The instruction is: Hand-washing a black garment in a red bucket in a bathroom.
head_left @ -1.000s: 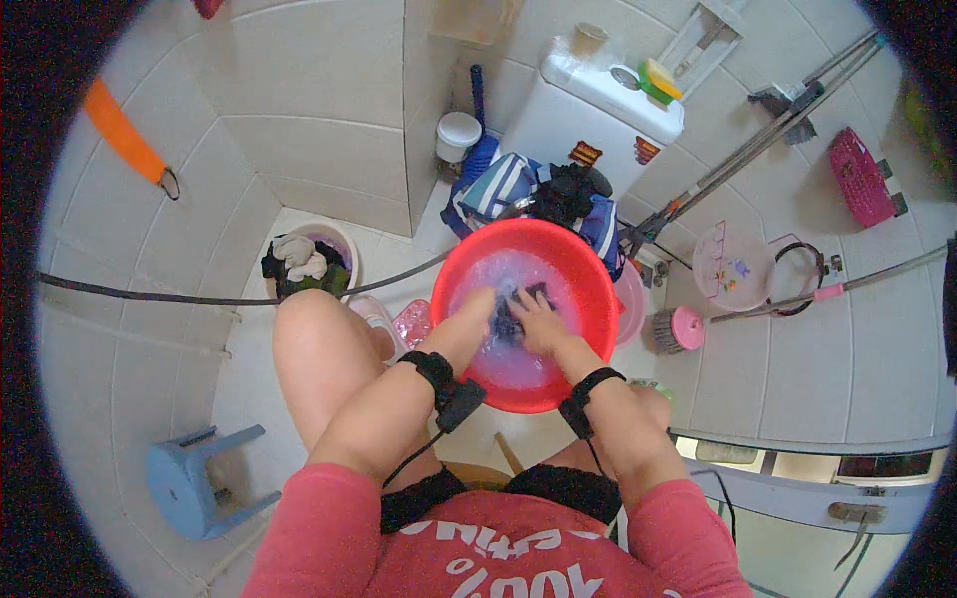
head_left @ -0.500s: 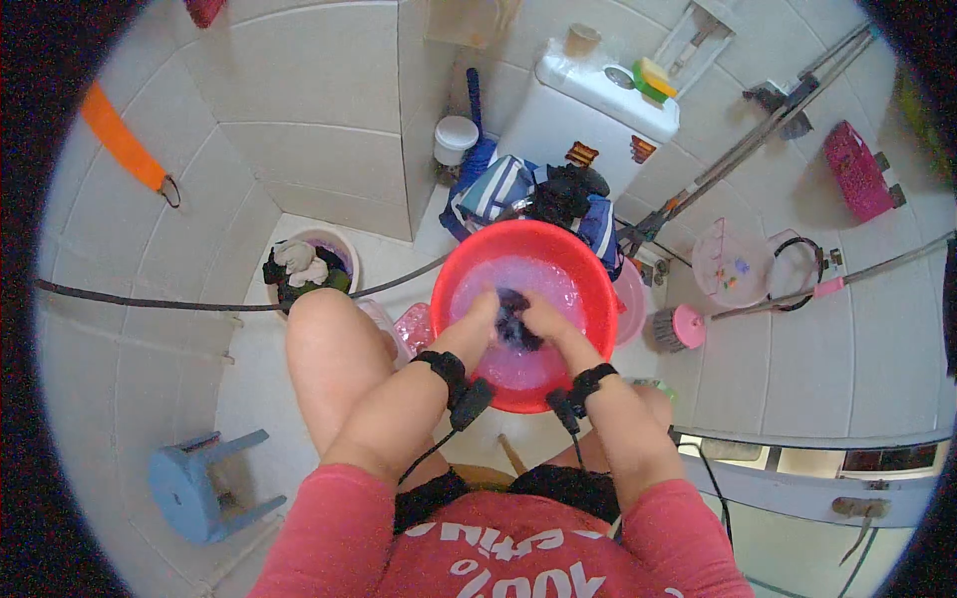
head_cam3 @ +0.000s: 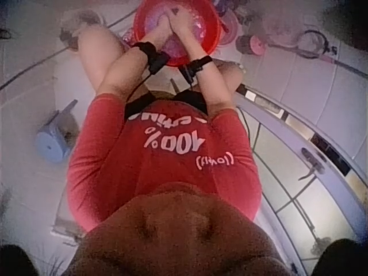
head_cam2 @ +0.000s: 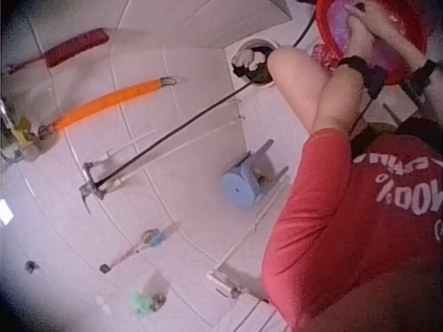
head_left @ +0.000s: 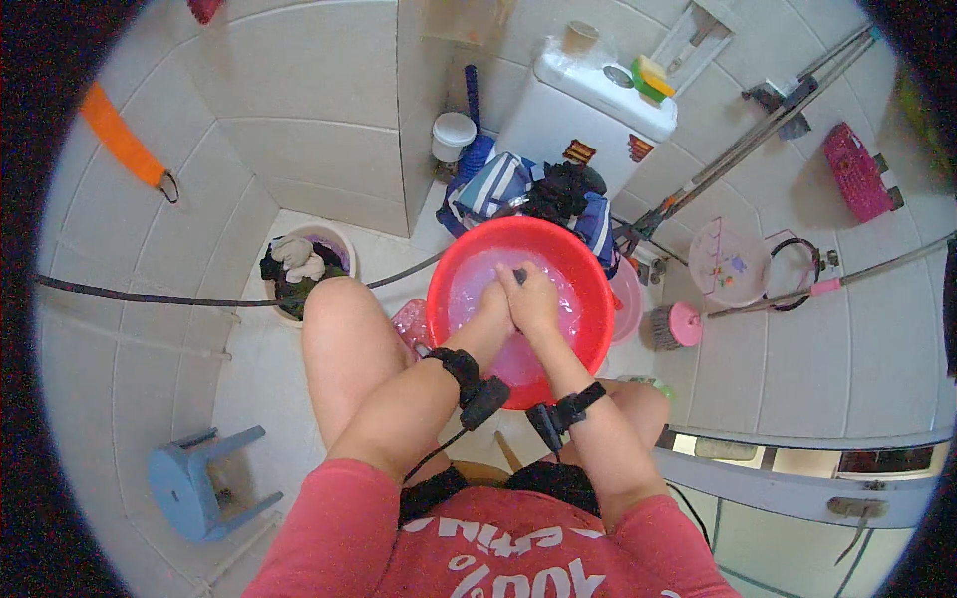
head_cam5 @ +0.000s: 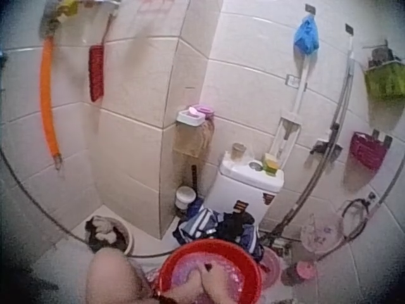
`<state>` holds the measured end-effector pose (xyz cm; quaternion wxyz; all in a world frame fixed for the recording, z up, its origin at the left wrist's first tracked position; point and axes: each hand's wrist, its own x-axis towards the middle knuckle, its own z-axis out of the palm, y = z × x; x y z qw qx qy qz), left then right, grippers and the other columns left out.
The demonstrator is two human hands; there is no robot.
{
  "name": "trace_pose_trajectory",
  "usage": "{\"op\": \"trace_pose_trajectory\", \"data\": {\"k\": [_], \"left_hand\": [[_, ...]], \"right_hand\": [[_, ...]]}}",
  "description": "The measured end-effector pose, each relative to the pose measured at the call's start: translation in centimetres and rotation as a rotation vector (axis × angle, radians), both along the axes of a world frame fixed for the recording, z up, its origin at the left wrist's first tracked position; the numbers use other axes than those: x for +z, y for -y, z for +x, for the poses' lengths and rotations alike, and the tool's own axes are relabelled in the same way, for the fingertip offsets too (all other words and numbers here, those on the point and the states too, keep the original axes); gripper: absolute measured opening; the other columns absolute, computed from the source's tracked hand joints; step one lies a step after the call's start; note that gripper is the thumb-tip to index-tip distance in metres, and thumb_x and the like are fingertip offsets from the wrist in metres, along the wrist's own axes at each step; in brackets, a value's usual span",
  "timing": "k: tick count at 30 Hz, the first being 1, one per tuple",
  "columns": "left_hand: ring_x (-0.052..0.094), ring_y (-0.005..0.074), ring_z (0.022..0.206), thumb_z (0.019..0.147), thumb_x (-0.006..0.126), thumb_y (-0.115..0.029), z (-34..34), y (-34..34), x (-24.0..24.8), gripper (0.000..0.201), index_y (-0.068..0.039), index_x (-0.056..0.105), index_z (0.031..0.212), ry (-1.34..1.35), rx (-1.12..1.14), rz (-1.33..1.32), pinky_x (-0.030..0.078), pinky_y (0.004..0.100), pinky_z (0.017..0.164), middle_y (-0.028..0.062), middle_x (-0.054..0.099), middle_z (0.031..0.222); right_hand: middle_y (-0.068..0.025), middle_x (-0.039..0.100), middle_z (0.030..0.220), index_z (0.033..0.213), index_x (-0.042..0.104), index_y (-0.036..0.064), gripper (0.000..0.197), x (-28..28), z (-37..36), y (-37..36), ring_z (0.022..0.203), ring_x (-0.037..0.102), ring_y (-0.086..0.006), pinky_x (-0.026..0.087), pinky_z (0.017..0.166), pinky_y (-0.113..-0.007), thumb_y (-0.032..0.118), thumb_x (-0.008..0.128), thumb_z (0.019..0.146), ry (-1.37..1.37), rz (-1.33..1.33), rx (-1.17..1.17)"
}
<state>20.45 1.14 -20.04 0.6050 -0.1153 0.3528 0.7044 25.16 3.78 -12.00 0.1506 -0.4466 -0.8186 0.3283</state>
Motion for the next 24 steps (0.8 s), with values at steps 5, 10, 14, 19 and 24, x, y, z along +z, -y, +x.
{"op": "trace_pose_trajectory", "data": {"k": [5, 10, 14, 19, 24], "left_hand": [[0.059, 0.0257, 0.073, 0.092, 0.031, -0.043, 0.1, 0.1, -2.4, 0.042, -0.010, 0.057, 0.094, -0.016, 0.027, -0.067, 0.049, 0.0425, 0.064, 0.0093, 0.060, 0.082], [0.058, 0.0246, 0.069, 0.092, 0.033, -0.044, 0.6, -0.3, -0.5, 0.042, -0.008, 0.056, 0.094, -0.069, -0.217, -0.186, 0.048, 0.0417, 0.062, 0.0095, 0.059, 0.077], [0.055, 0.0244, 0.085, 0.089, 0.042, -0.041, -0.7, 0.3, -0.3, 0.039, -0.006, 0.054, 0.100, -0.222, -0.291, -0.322, 0.045, 0.0422, 0.073, 0.0110, 0.057, 0.090], [0.049, 0.0223, 0.096, 0.083, 0.051, -0.035, -2.9, 1.8, -3.2, 0.036, -0.006, 0.053, 0.103, -0.362, -0.164, -0.373, 0.042, 0.0403, 0.077, 0.0089, 0.054, 0.101], [0.051, 0.0222, 0.089, 0.082, 0.052, -0.033, -3.5, 2.0, -5.3, 0.039, -0.006, 0.053, 0.109, -0.360, -0.225, -0.609, 0.043, 0.0395, 0.069, 0.0083, 0.054, 0.104]], "right_hand": [[-0.0277, 0.059, 0.072, 0.080, 0.063, -0.0061, 0.058, -0.8, -0.8, 0.3, 0.077, 0.059, -0.0400, 0.043, 0.072, -0.045, 0.048, 0.042, 0.086, 0.206, 0.052, -0.118], [-0.0274, 0.060, 0.086, 0.090, 0.062, -0.0012, 0.060, -9.0, 2.6, -4.3, 0.082, 0.058, -0.0413, 0.042, 0.078, -0.049, 0.049, 0.029, 0.089, 0.081, -0.229, -0.219], [-0.0256, 0.057, 0.097, 0.102, 0.055, -0.0004, 0.045, -11.4, 5.6, -3.9, 0.090, 0.055, -0.0403, 0.040, 0.082, -0.050, 0.038, 0.036, 0.089, 0.035, 0.002, -0.222], [-0.0229, 0.056, 0.105, 0.108, 0.050, 0.0013, 0.034, -8.3, 6.8, -1.4, 0.098, 0.054, -0.0368, 0.043, 0.083, -0.045, 0.020, 0.055, 0.080, 0.174, -0.035, -0.253], [-0.0201, 0.059, 0.097, 0.109, 0.049, 0.0052, 0.036, -6.4, 7.5, -1.9, 0.088, 0.058, -0.0389, 0.046, 0.076, -0.045, 0.016, 0.057, 0.076, 0.559, -0.126, 0.138]]}}
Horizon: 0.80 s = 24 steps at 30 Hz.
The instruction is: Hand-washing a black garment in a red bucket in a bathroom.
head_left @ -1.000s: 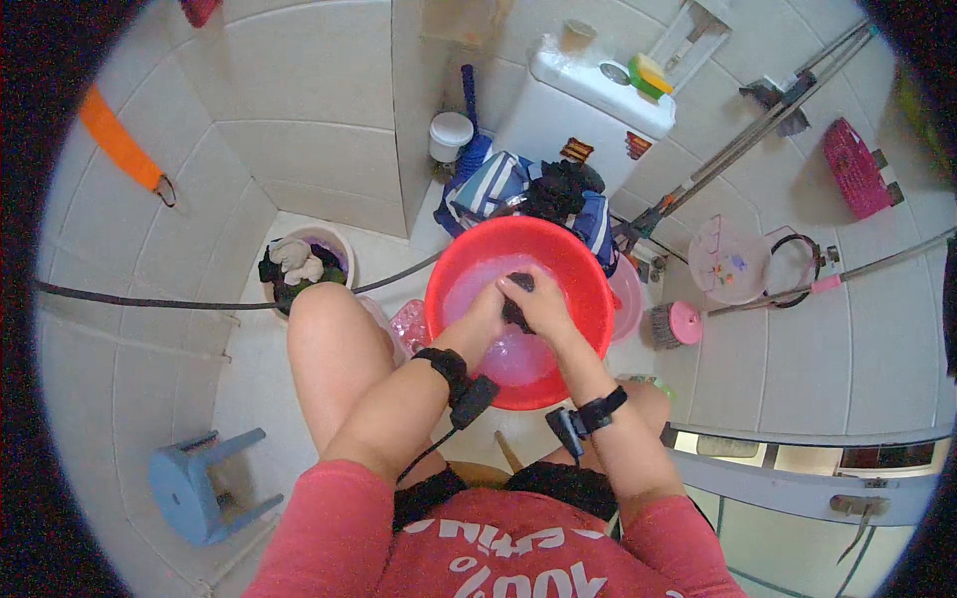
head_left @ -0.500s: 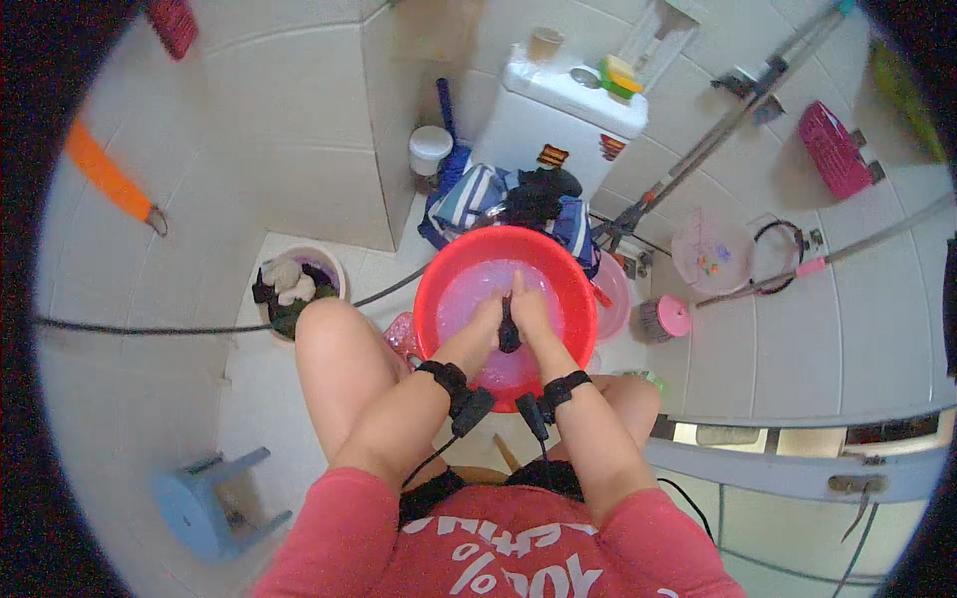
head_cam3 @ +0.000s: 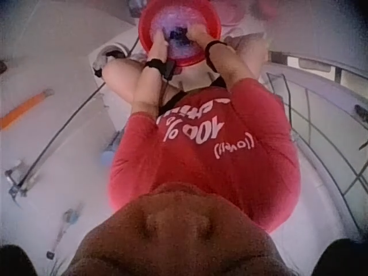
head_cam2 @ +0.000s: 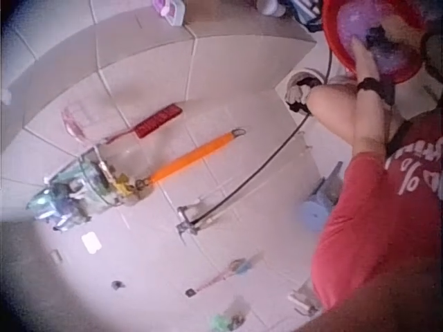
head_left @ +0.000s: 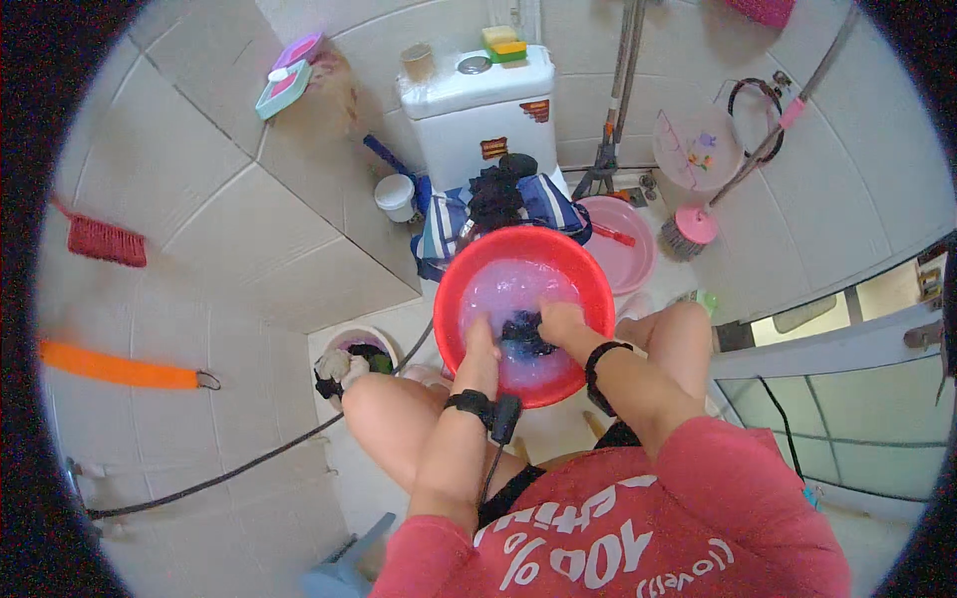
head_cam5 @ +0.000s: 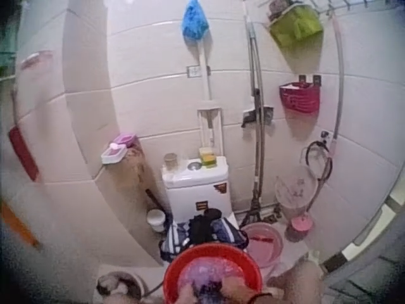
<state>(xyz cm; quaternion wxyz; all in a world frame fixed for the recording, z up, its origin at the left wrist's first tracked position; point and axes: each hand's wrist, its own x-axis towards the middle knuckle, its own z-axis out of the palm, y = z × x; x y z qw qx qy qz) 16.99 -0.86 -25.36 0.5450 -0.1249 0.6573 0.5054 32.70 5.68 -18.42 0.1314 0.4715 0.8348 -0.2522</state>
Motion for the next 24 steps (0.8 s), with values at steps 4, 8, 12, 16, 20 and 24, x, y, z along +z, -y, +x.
{"op": "trace_pose_trajectory", "data": {"k": [4, 8, 12, 16, 20, 24], "left_hand": [[0.054, 0.0230, 0.087, 0.084, 0.048, -0.037, -0.6, 1.6, -2.8, 0.039, -0.007, 0.053, 0.109, 0.018, -0.084, 0.168, 0.045, 0.0399, 0.069, 0.0086, 0.056, 0.103], [0.057, 0.0254, 0.088, 0.087, 0.040, -0.041, 1.8, 0.8, 1.8, 0.037, -0.013, 0.053, 0.108, 0.281, -0.157, 0.144, 0.049, 0.0425, 0.069, 0.0095, 0.059, 0.099], [0.058, 0.0269, 0.089, 0.089, 0.037, -0.042, 1.4, 1.2, 1.8, 0.038, -0.014, 0.053, 0.109, 0.354, -0.022, 0.245, 0.049, 0.0449, 0.070, 0.0109, 0.059, 0.100], [0.058, 0.0275, 0.089, 0.089, 0.036, -0.043, 2.4, 0.2, 2.5, 0.039, -0.014, 0.052, 0.109, 0.400, 0.000, 0.280, 0.049, 0.0456, 0.071, 0.0113, 0.059, 0.100], [0.058, 0.0281, 0.089, 0.090, 0.035, -0.044, 3.6, 0.2, 3.0, 0.040, -0.014, 0.052, 0.110, 0.449, 0.030, 0.308, 0.049, 0.0463, 0.072, 0.0117, 0.059, 0.100], [0.058, 0.0286, 0.090, 0.090, 0.034, -0.044, 4.2, -0.4, 3.8, 0.040, -0.014, 0.052, 0.110, 0.502, 0.049, 0.348, 0.049, 0.0470, 0.073, 0.0122, 0.059, 0.101]], "right_hand": [[-0.0196, 0.060, 0.095, 0.111, 0.049, 0.0065, 0.036, 0.5, -2.1, 1.3, 0.087, 0.059, -0.0364, 0.047, 0.075, -0.045, 0.016, 0.054, 0.076, -0.149, -0.026, -0.433], [-0.0204, 0.061, 0.094, 0.107, 0.051, 0.0032, 0.032, 3.2, -3.4, 1.2, 0.090, 0.059, -0.0327, 0.046, 0.079, -0.042, 0.020, 0.053, 0.080, -0.414, -0.498, -0.293], [-0.0201, 0.060, 0.098, 0.101, 0.056, 0.0022, 0.028, 6.8, -4.1, 3.2, 0.093, 0.059, -0.0320, 0.045, 0.081, -0.039, 0.023, 0.053, 0.082, -0.682, -0.321, -0.071], [-0.0219, 0.062, 0.087, 0.096, 0.060, 0.0039, 0.030, 8.1, -4.8, 4.2, 0.080, 0.061, -0.0377, 0.047, 0.072, -0.046, 0.029, 0.055, 0.080, -0.814, -0.077, -0.133], [-0.0177, 0.063, 0.080, 0.088, 0.064, 0.0080, 0.037, 9.9, -5.1, 3.3, 0.076, 0.061, -0.0361, 0.047, 0.069, -0.047, 0.041, 0.047, 0.084, -0.485, -0.022, -0.099], [-0.0173, 0.063, 0.079, 0.087, 0.065, 0.0102, 0.045, 7.5, -4.6, 1.9, 0.076, 0.061, -0.0355, 0.046, 0.068, -0.048, 0.046, 0.037, 0.087, -0.375, 0.065, -0.135]]}}
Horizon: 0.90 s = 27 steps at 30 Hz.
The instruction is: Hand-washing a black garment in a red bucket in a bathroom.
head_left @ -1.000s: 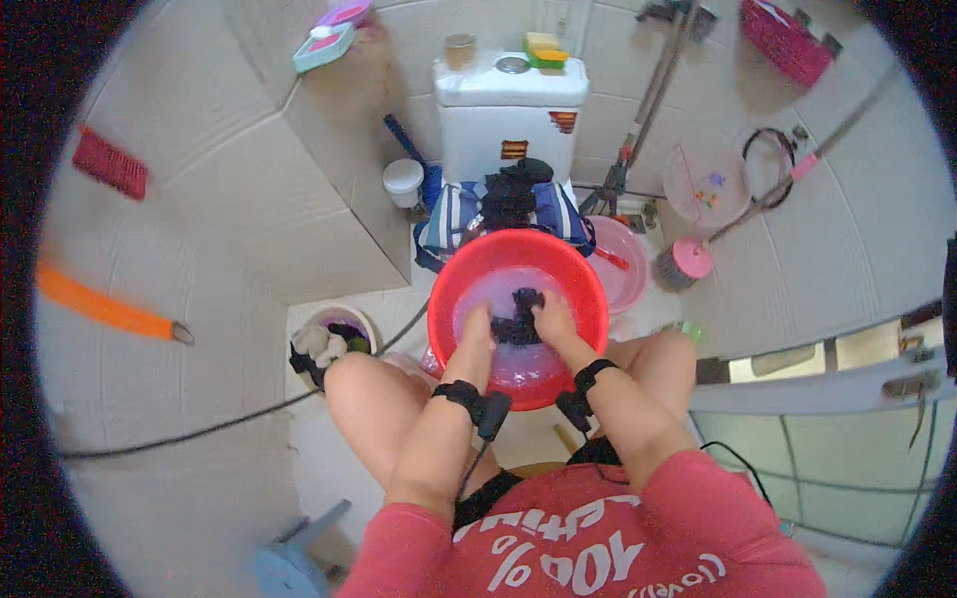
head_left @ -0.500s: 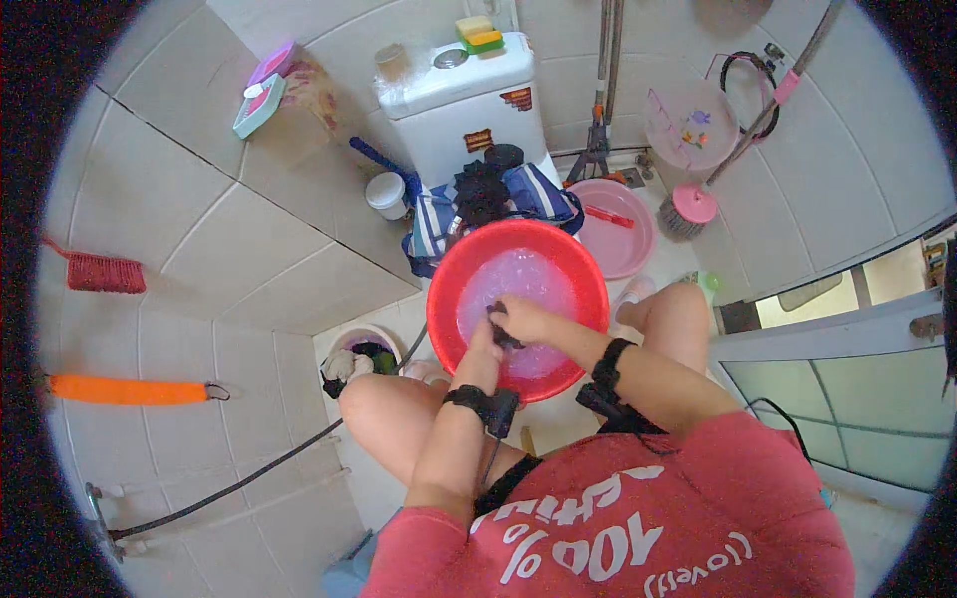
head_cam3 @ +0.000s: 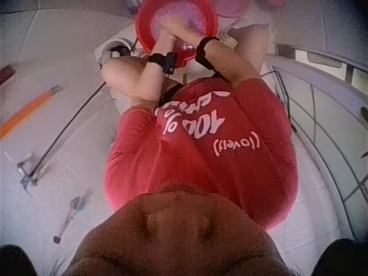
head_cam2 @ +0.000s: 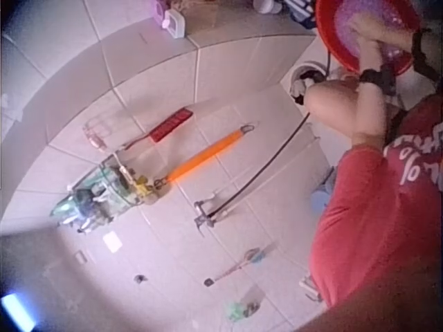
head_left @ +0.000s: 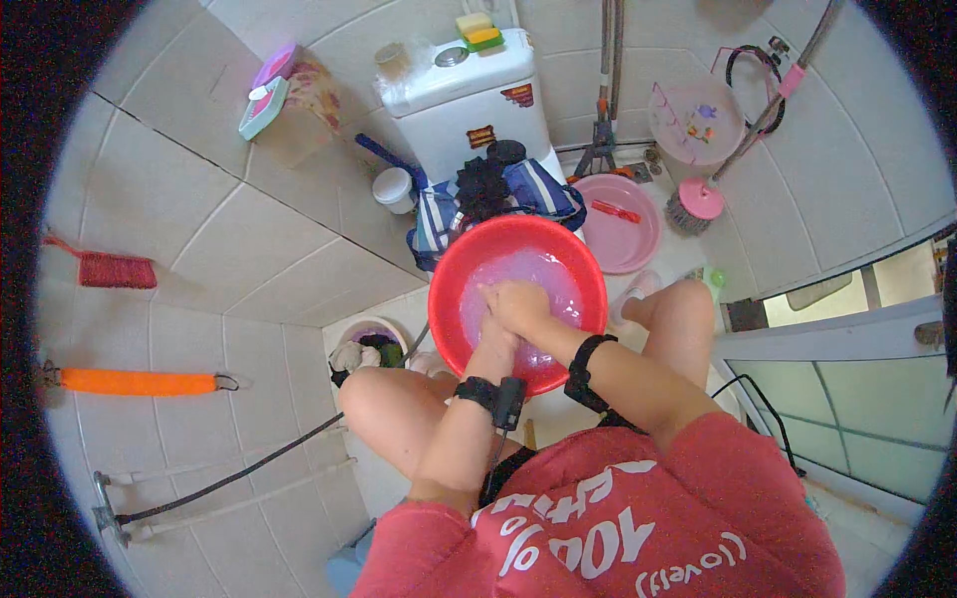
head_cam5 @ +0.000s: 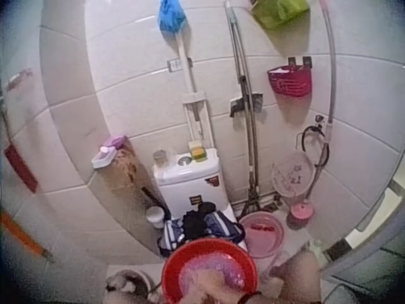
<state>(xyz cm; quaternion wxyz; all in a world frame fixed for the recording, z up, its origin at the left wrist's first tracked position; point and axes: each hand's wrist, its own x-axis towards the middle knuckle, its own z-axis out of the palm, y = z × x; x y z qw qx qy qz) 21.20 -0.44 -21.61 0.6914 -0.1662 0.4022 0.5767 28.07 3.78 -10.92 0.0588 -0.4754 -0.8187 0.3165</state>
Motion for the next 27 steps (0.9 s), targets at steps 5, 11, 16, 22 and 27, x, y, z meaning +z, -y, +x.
{"op": "trace_pose_trajectory", "data": {"k": [5, 11, 16, 22, 27], "left_hand": [[0.058, 0.0277, 0.088, 0.091, 0.032, -0.050, -1.0, 0.9, 0.4, 0.047, -0.011, 0.052, 0.108, -0.011, 0.036, 0.004, 0.049, 0.0471, 0.074, 0.0113, 0.059, 0.100], [0.054, 0.0249, 0.094, 0.090, 0.037, -0.048, -1.9, 1.9, -0.5, 0.049, -0.005, 0.051, 0.111, -0.435, 0.000, -0.121, 0.043, 0.0369, 0.082, 0.0106, 0.056, 0.105], [0.051, 0.0277, 0.091, 0.088, 0.041, -0.033, -1.7, 3.9, -2.1, 0.029, -0.009, 0.054, 0.100, -0.438, 0.062, -0.220, 0.041, 0.0467, 0.074, 0.0082, 0.056, 0.097], [0.035, 0.0332, 0.122, 0.091, 0.030, -0.040, -2.2, 5.0, -1.4, 0.051, -0.012, 0.031, 0.134, -0.280, -0.036, -0.277, 0.024, 0.0597, 0.098, 0.0144, 0.037, 0.134], [0.046, 0.0353, 0.109, 0.089, 0.037, -0.038, 0.6, 3.2, 4.1, 0.046, -0.008, 0.042, 0.124, 0.016, -0.010, -0.051, 0.040, 0.0579, 0.084, 0.0153, 0.047, 0.123]], "right_hand": [[-0.0204, 0.061, 0.092, 0.097, 0.061, 0.0060, 0.040, -5.4, 1.7, -1.9, 0.087, 0.058, -0.0368, 0.045, 0.076, -0.046, 0.039, 0.042, 0.087, -0.113, -0.110, -0.118], [-0.0212, 0.055, 0.102, 0.103, 0.056, 0.0031, 0.033, -9.6, 3.3, -1.6, 0.107, 0.046, -0.0350, 0.040, 0.088, -0.042, 0.027, 0.057, 0.079, -0.189, -0.081, -0.392], [-0.0201, 0.050, 0.107, 0.103, 0.057, 0.0028, 0.037, -8.0, 3.6, -2.0, 0.103, 0.048, -0.0389, 0.039, 0.089, -0.045, 0.020, 0.061, 0.071, 0.238, -0.247, 0.280], [-0.0213, 0.055, 0.106, 0.103, 0.057, 0.0048, 0.033, -5.9, 0.7, 0.9, 0.099, 0.055, -0.0348, 0.043, 0.084, -0.042, 0.020, 0.059, 0.074, 0.410, 0.171, -0.079], [-0.0216, 0.060, 0.098, 0.104, 0.057, 0.0024, 0.033, -12.3, -1.1, -0.7, 0.093, 0.058, -0.0321, 0.044, 0.081, -0.041, 0.024, 0.056, 0.079, -0.129, -0.299, -0.121]]}}
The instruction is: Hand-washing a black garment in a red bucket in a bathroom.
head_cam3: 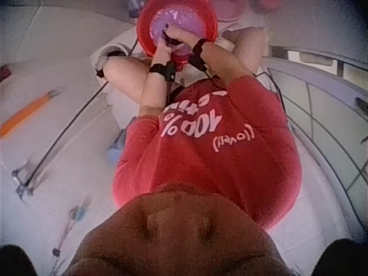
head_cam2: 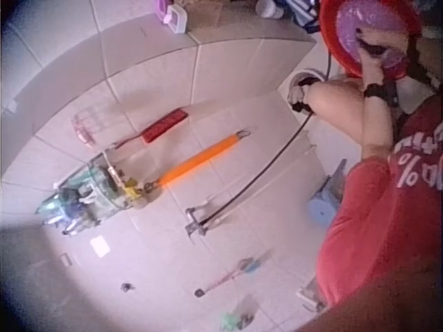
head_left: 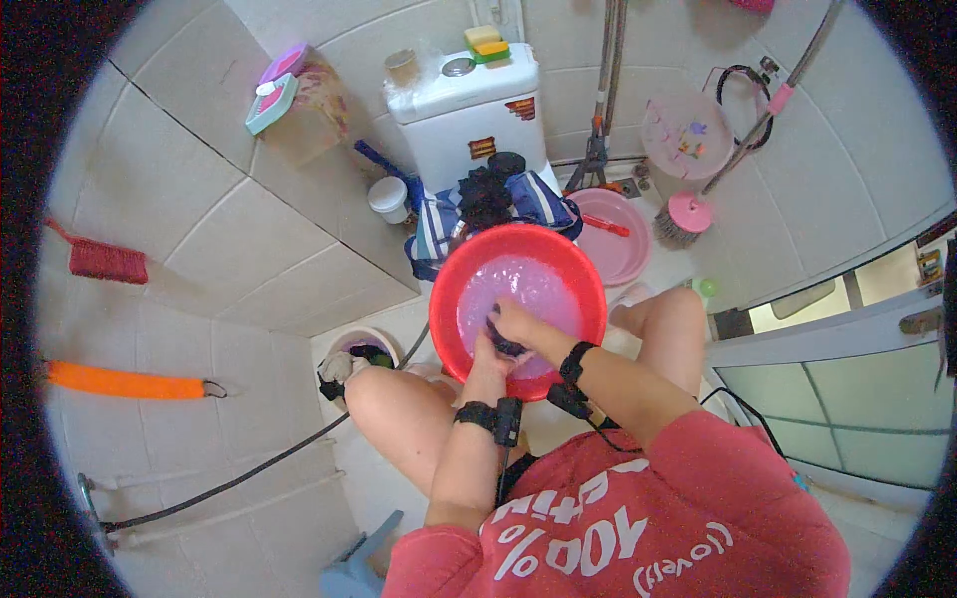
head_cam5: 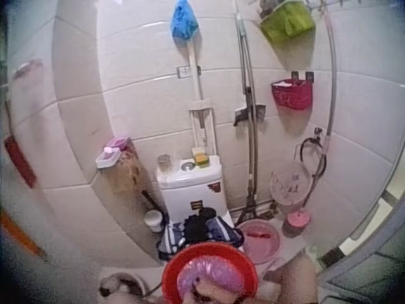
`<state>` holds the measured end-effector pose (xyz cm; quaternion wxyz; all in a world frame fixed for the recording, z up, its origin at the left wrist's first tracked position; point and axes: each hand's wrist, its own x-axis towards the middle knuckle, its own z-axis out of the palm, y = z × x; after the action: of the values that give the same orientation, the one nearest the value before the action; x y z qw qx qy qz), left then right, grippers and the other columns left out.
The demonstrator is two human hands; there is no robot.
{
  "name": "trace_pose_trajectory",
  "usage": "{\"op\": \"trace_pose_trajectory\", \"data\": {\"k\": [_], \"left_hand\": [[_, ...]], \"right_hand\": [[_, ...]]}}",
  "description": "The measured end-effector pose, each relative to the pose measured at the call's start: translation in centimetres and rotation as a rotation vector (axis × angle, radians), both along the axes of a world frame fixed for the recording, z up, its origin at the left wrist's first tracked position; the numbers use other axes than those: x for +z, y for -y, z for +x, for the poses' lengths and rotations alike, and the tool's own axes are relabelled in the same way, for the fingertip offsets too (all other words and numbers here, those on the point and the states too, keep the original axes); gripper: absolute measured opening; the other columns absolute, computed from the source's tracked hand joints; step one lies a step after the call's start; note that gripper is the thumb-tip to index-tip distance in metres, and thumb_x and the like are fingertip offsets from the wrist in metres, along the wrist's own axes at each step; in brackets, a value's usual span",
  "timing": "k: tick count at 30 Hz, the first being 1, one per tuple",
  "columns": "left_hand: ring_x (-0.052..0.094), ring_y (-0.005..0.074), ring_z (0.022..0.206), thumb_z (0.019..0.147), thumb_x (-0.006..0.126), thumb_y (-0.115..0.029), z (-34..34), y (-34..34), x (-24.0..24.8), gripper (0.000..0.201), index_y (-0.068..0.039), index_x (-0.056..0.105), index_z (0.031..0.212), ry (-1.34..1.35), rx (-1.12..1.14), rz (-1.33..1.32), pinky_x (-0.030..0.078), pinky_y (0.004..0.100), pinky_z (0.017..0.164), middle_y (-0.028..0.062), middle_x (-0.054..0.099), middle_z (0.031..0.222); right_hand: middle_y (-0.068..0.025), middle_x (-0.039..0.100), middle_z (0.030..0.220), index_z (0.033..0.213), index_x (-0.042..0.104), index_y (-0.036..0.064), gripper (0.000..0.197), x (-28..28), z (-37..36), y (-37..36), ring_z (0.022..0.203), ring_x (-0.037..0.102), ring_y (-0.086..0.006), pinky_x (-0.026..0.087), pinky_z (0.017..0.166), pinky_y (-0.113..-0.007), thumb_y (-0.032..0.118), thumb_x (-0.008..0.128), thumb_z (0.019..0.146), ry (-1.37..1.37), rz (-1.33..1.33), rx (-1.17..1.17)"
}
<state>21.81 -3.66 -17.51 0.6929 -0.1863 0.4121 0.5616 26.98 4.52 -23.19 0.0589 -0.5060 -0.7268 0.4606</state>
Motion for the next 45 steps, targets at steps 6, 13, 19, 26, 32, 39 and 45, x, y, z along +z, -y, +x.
{"op": "trace_pose_trajectory", "data": {"k": [6, 13, 19, 26, 32, 39, 45], "left_hand": [[0.057, 0.0249, 0.088, 0.088, 0.035, -0.051, -4.6, 0.9, -9.7, 0.046, -0.011, 0.051, 0.104, 0.060, 0.273, 0.419, 0.048, 0.0417, 0.076, 0.0087, 0.058, 0.097], [0.057, 0.0291, 0.093, 0.090, 0.037, -0.035, -2.7, -0.8, -6.8, 0.036, -0.007, 0.053, 0.105, -0.081, 0.144, 0.412, 0.048, 0.0461, 0.079, 0.0128, 0.059, 0.102], [0.060, 0.0261, 0.075, 0.091, 0.038, -0.036, -0.5, -1.6, -1.3, 0.034, -0.006, 0.054, 0.097, 0.016, -0.005, 0.168, 0.050, 0.0395, 0.064, 0.0100, 0.060, 0.087], [0.059, 0.0251, 0.076, 0.091, 0.042, -0.034, -1.4, -1.5, -4.4, 0.034, -0.004, 0.053, 0.103, -0.133, 0.143, -0.074, 0.050, 0.0398, 0.066, 0.0107, 0.060, 0.092], [0.051, 0.0252, 0.100, 0.090, 0.042, -0.030, -2.3, -1.0, -4.2, 0.036, -0.004, 0.048, 0.116, -0.279, 0.185, -0.058, 0.039, 0.0416, 0.089, 0.0112, 0.053, 0.111], [0.049, 0.0297, 0.105, 0.091, 0.038, -0.033, -2.8, -1.0, -5.3, 0.043, -0.005, 0.044, 0.123, -0.301, 0.145, -0.184, 0.039, 0.0472, 0.091, 0.0131, 0.049, 0.120], [0.054, 0.0306, 0.095, 0.089, 0.036, -0.048, -3.8, -0.5, -5.2, 0.047, -0.007, 0.050, 0.105, -0.091, 0.163, 0.264, 0.044, 0.0481, 0.084, 0.0129, 0.056, 0.101]], "right_hand": [[-0.0254, 0.059, 0.095, 0.100, 0.057, -0.0008, 0.042, 9.5, -2.1, 4.4, 0.090, 0.057, -0.0413, 0.045, 0.079, -0.046, 0.036, 0.055, 0.080, -0.186, -0.001, 0.049], [-0.0234, 0.062, 0.087, 0.092, 0.061, 0.0021, 0.040, 10.0, -1.2, 3.8, 0.083, 0.060, -0.0385, 0.047, 0.074, -0.045, 0.040, 0.051, 0.083, 0.024, 0.205, -0.047], [-0.0228, 0.062, 0.086, 0.087, 0.064, 0.0010, 0.055, 8.9, -0.8, 1.0, 0.080, 0.060, -0.0384, 0.046, 0.074, -0.048, 0.046, 0.031, 0.090, 0.217, 0.119, -0.103], [-0.0203, 0.061, 0.089, 0.090, 0.062, 0.0009, 0.049, 3.0, 0.7, -0.7, 0.087, 0.058, -0.0352, 0.044, 0.079, -0.047, 0.042, 0.034, 0.090, 0.124, 0.167, -0.358], [-0.0150, 0.059, 0.092, 0.103, 0.057, 0.0092, 0.034, 1.8, 4.4, -0.5, 0.096, 0.054, -0.0324, 0.044, 0.082, -0.042, 0.025, 0.062, 0.074, 0.174, 0.517, 0.430], [-0.0213, 0.054, 0.108, 0.109, 0.052, 0.0041, 0.036, 2.6, 2.1, 0.6, 0.098, 0.056, -0.0352, 0.045, 0.080, -0.047, 0.019, 0.057, 0.076, 0.336, 0.202, -0.107], [-0.0225, 0.061, 0.094, 0.108, 0.054, 0.0029, 0.037, 8.3, -1.1, 3.4, 0.088, 0.060, -0.0370, 0.047, 0.076, -0.045, 0.031, 0.049, 0.084, 0.018, 0.125, 0.132]]}}
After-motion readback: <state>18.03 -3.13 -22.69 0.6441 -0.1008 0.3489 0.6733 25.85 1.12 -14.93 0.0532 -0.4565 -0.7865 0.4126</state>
